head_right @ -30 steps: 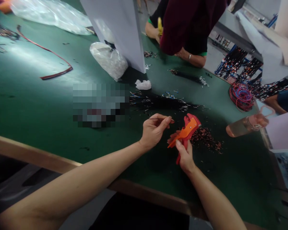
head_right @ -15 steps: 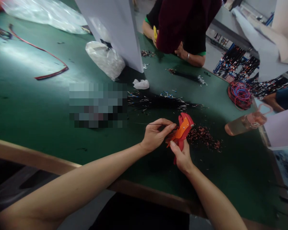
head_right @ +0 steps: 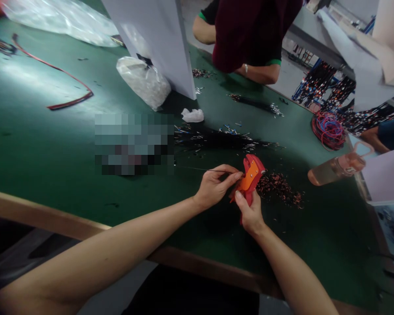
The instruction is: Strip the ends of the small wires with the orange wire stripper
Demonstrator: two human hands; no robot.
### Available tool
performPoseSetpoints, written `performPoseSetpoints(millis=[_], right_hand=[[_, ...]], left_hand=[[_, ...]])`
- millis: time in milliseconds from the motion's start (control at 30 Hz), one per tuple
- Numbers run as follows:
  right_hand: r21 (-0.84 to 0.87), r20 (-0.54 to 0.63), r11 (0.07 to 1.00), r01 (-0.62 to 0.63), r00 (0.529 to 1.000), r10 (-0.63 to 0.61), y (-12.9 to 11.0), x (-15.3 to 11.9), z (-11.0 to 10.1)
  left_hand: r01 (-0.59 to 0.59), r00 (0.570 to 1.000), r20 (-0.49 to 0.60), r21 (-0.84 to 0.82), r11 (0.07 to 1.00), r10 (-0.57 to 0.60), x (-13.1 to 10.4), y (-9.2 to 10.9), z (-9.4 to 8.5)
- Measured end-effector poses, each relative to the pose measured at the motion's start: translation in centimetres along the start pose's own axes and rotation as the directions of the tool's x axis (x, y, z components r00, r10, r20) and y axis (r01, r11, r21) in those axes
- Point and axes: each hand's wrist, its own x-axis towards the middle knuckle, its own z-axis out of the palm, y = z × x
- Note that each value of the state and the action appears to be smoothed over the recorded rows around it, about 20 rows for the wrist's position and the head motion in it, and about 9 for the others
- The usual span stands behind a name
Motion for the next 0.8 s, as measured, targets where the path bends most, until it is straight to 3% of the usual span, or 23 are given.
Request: performPoseSetpoints(millis=[200, 600, 800], right_hand=[[0.010, 0.028, 0.999, 0.044, 0.999, -0.044, -0.34, -0.04, 0.38], [0.153, 0.069, 0.986, -0.072, 0.996, 0.062, -0.27, -0.01, 0.37], [0.264, 0.083, 0.958, -0.109, 0.993, 0.090, -0.64, 0.34, 0.33]], left_hand=[[-0.002, 1.000, 0.021, 0.005, 1.000, 0.002, -0.05, 0.01, 0.04], [-0.038, 0.999, 0.020, 0.031, 0.999, 0.037, 0.03, -0.11, 0.01], [0.046, 0.999, 0.005, -0.053, 0.998, -0.046, 0.22, -0.37, 0.08]])
